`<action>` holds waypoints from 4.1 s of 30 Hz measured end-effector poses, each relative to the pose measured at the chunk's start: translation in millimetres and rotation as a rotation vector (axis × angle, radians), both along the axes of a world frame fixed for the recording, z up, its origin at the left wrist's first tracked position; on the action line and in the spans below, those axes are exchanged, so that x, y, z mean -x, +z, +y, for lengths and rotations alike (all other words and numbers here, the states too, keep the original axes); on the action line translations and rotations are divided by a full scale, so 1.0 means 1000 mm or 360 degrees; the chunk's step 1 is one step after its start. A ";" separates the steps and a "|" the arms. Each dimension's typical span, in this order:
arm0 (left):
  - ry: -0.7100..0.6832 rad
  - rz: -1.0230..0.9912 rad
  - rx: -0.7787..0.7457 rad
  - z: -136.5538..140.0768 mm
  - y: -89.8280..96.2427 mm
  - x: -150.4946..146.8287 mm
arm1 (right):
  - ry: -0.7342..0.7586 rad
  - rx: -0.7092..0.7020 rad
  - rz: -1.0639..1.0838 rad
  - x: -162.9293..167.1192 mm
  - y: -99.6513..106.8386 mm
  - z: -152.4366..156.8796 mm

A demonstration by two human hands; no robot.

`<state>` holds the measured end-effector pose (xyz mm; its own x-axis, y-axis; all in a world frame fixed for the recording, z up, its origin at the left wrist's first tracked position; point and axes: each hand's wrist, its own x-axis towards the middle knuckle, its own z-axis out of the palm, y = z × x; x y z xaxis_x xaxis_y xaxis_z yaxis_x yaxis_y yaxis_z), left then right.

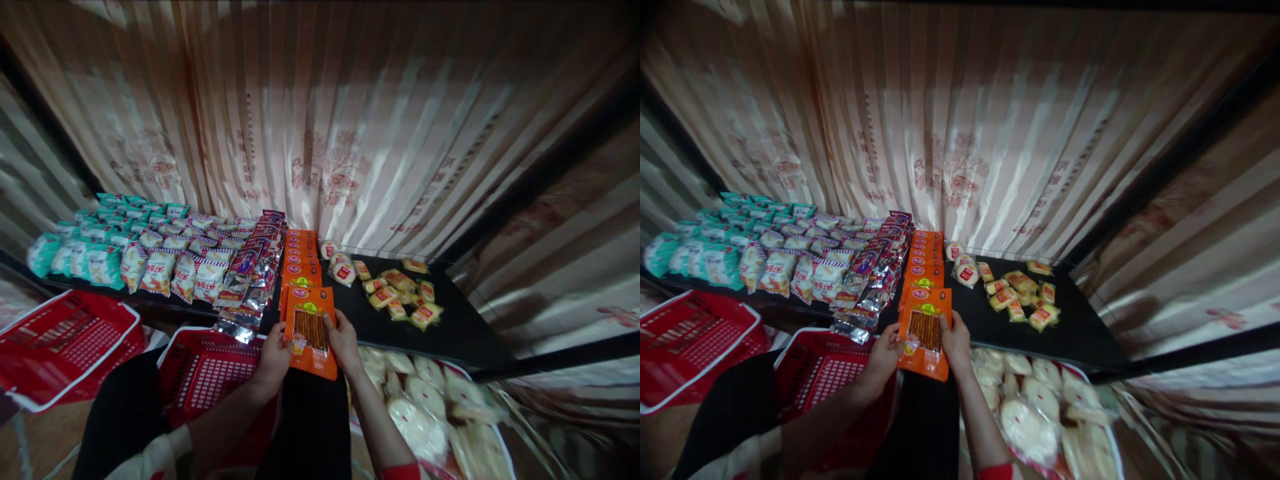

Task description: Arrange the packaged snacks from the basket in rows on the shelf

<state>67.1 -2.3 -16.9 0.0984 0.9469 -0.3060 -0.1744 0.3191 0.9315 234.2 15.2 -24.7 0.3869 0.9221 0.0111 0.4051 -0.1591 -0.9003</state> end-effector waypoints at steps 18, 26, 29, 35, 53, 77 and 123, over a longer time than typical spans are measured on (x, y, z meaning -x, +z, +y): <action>0.0035 0.0735 -0.0237 0.043 -0.022 -0.010 | 0.0051 0.0180 -0.0898 0.000 -0.010 0.054; -0.0149 0.1555 -0.0815 0.010 -0.022 -0.019 | 0.0060 0.0182 -0.0975 0.001 -0.010 0.056; -0.0277 0.1610 -0.1002 0.003 -0.019 -0.025 | 0.0093 0.0216 -0.0978 0.001 -0.005 0.058; -0.0324 0.1698 -0.0987 0.033 -0.009 -0.043 | 0.0102 0.0244 -0.0960 -0.001 -0.003 0.059; -0.0361 0.1925 -0.1163 0.093 -0.037 -0.059 | 0.0355 -0.0175 -0.1355 0.006 0.012 0.088; -0.0312 0.2019 -0.1210 0.095 -0.038 -0.059 | 0.0635 -0.0186 -0.0953 0.014 0.000 0.184; -0.0385 0.2045 -0.1023 0.108 -0.018 -0.045 | -0.0211 -0.0332 -0.0279 0.011 -0.047 0.121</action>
